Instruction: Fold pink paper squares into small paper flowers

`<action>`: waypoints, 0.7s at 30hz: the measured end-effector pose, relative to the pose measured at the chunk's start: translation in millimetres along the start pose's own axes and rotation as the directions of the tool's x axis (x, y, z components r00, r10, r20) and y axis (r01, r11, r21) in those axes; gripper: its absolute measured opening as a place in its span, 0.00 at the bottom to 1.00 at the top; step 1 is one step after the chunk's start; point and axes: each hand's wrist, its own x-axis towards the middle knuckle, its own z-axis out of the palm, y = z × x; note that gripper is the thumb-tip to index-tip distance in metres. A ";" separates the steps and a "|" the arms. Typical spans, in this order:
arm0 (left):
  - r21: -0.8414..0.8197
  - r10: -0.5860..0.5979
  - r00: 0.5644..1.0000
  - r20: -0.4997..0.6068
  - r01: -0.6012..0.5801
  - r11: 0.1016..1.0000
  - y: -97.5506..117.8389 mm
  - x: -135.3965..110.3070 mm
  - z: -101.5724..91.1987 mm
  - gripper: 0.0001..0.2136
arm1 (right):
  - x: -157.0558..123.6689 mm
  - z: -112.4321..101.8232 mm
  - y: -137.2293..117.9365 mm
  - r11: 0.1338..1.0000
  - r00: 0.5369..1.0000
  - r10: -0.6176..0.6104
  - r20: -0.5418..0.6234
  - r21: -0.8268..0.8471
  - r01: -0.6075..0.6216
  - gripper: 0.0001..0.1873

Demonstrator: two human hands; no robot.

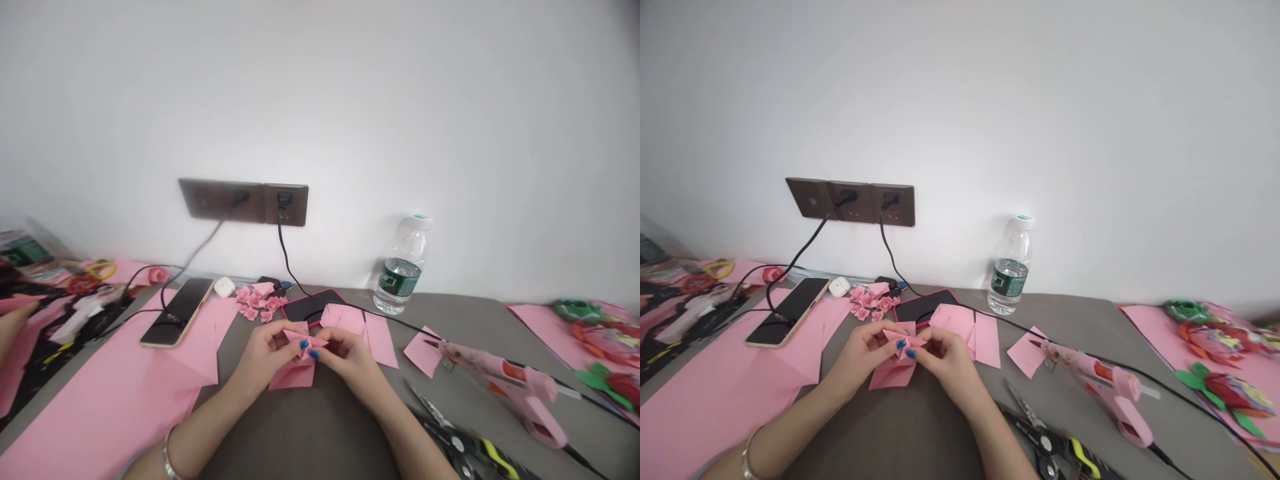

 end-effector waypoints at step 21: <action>-0.106 0.006 1.000 -0.014 -0.008 0.994 -12.3 1.4 -0.3 0.08 | -3.3 5.0 0.9 0.881 0.902 -0.420 -0.097 -0.282 0.380 0.02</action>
